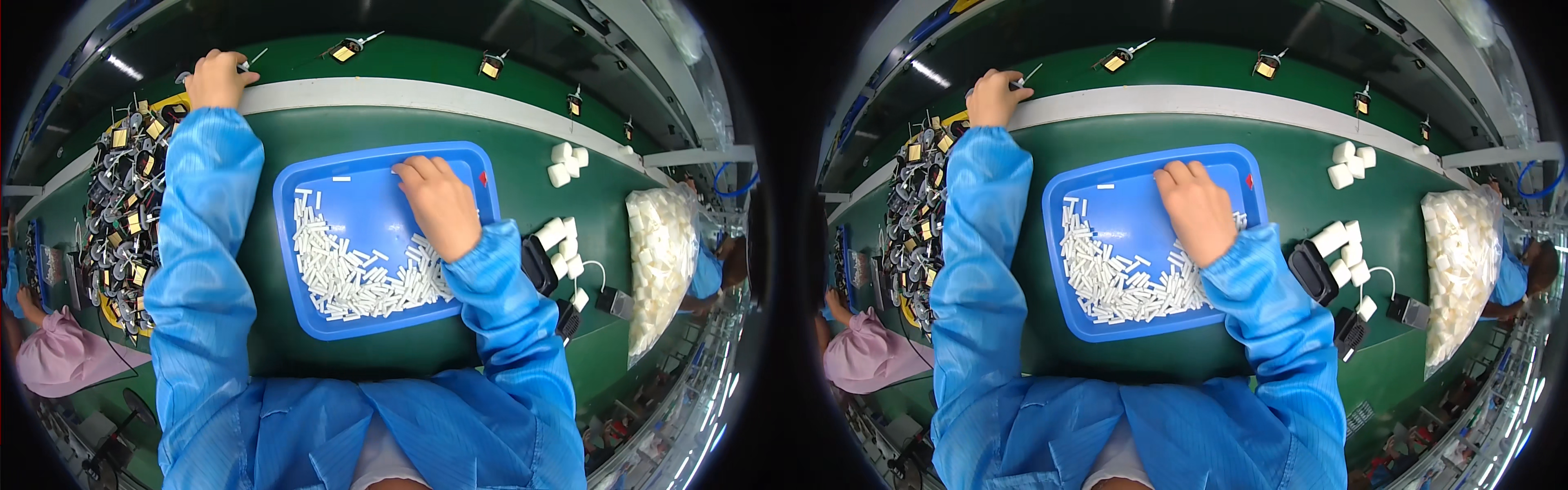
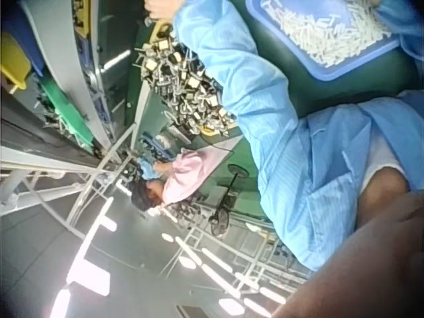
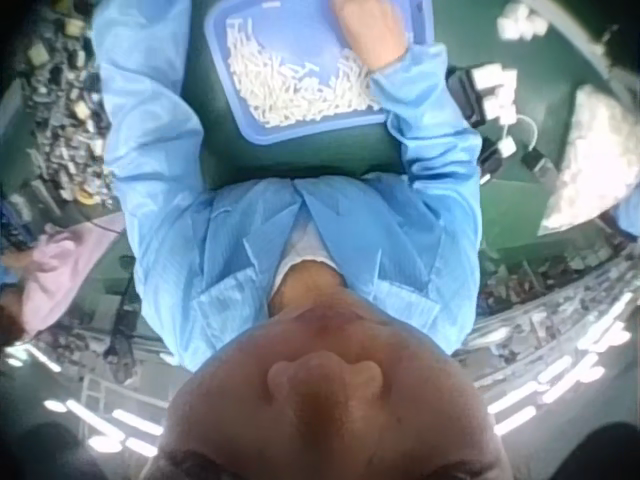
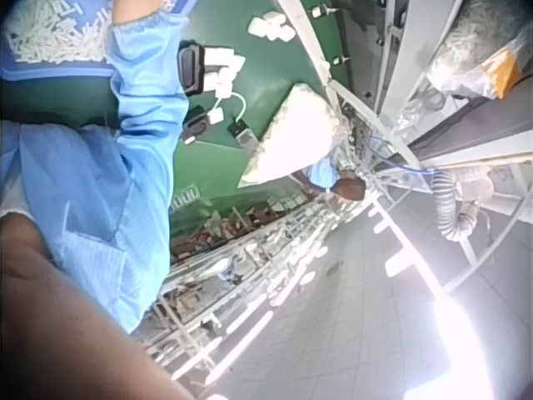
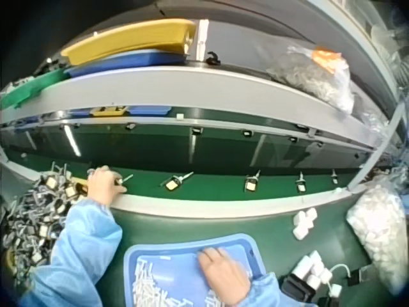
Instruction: The person inserts small white cylindrical components into small grey electronic modules. They pick up a module from a yellow tray, insert a component from a blue bin, and place the assembled unit onto a green conveyor belt. This process is repeated continuously throughout the clip.
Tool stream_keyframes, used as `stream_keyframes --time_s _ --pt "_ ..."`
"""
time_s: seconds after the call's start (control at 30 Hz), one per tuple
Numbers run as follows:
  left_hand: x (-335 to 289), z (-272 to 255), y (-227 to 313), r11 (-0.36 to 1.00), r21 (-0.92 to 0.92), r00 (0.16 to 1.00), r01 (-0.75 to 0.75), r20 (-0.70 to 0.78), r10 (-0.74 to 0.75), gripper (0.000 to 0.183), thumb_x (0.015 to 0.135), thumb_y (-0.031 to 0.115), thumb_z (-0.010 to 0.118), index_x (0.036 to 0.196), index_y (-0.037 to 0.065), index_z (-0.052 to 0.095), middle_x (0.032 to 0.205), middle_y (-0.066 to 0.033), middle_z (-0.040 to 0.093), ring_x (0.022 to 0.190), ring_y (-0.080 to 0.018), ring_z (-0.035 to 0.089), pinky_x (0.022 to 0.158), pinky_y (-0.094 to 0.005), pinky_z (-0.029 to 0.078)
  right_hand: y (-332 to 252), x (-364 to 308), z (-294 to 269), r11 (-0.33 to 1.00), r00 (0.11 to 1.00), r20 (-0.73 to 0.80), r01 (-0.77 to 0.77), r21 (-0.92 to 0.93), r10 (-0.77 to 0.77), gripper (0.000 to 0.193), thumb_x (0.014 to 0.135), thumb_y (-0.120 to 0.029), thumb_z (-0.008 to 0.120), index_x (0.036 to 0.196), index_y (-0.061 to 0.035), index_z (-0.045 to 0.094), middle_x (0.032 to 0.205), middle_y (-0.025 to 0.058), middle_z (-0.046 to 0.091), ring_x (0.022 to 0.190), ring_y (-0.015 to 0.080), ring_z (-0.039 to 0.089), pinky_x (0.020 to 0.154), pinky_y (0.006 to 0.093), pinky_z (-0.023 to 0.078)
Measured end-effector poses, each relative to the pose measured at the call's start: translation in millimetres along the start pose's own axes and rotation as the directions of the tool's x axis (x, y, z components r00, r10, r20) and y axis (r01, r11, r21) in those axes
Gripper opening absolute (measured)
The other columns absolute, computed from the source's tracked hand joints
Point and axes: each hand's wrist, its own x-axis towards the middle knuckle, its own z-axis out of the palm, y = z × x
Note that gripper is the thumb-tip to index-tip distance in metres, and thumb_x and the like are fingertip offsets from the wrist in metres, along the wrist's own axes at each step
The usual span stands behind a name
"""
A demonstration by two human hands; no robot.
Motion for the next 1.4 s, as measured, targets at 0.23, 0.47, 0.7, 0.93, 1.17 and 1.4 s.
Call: stream_keyframes --time_s 0.23,0.47,0.7,0.93,1.17,1.4 --pt "-133.2 -67.9 66.0 0.542 -0.802 0.952 -0.252 -0.104 0.289 0.031 0.069 0.002 0.074 0.096 0.004 0.062 0.093 -0.0085 0.062 0.074 -0.0169 0.061 0.067 -0.0267 0.049 -12.0 -7.2 -24.7 0.835 0.99 0.083 -0.142 0.532 0.115 0.028 0.073 0.002 0.062 0.1 -0.003 0.065 0.081 0.0069 0.058 0.071 0.0176 0.061 0.059 0.0269 0.052" --pt "-201.3 -105.9 79.6 0.474 -0.854 0.926 -0.215 -0.025 0.376 0.031 0.072 0.001 0.071 0.099 0.003 0.056 0.086 -0.0115 0.061 0.075 -0.0267 0.063 0.062 -0.0332 0.051 -52.9 -9.8 -85.1 0.202 0.938 0.082 -0.157 0.967 0.335 0.017 0.085 0.0 0.062 0.101 0.0023 0.064 0.095 0.0091 0.062 0.084 0.0147 0.063 0.067 0.024 0.052" --pt "-201.5 -108.0 81.4 0.507 -0.827 0.919 -0.243 -0.029 0.394 0.029 0.072 0.0 0.071 0.096 0.002 0.057 0.084 -0.0104 0.062 0.074 -0.0246 0.063 0.062 -0.0312 0.05 -48.8 -11.2 -87.6 0.29 0.933 0.103 -0.211 0.934 0.346 0.014 0.084 -0.001 0.063 0.097 0.0029 0.065 0.095 0.0096 0.061 0.084 0.0152 0.063 0.064 0.0247 0.054" --pt "-192.5 -105.1 89.2 0.525 -0.745 0.861 -0.411 -0.128 0.492 0.035 0.069 0.002 0.074 0.099 0.003 0.056 0.084 -0.0117 0.062 0.074 -0.0275 0.063 0.062 -0.0336 0.05 -45.1 -8.5 -77.4 0.463 0.959 0.13 -0.238 0.854 0.253 0.011 0.081 -0.005 0.067 0.09 0.0008 0.066 0.082 0.0076 0.064 0.074 0.0141 0.063 0.061 0.0236 0.053" --pt "-183.9 -98.9 99.6 0.55 -0.646 0.804 -0.529 -0.172 0.57 0.04 0.07 0.001 0.069 0.106 -0.001 0.051 0.081 -0.0145 0.059 0.071 -0.0299 0.06 0.063 -0.0372 0.048 -37.5 -3.1 -73.1 0.625 0.975 0.107 -0.207 0.753 0.194 0.01 0.079 -0.01 0.07 0.081 -0.0006 0.066 0.076 0.0062 0.065 0.061 0.0125 0.059 0.052 0.0231 0.046" --pt "-154.3 -74.1 110.1 0.543 -0.688 0.831 -0.482 -0.162 0.532 0.038 0.068 -0.001 0.072 0.1 0.003 0.052 0.088 -0.0118 0.059 0.075 -0.0312 0.059 0.066 -0.036 0.049 -24.9 3.0 -63.2 0.68 0.953 0.015 -0.227 0.698 0.303 0.023 0.077 -0.01 0.07 0.098 -0.0029 0.064 0.088 0.0075 0.064 0.069 0.0123 0.058 0.054 0.0224 0.046"
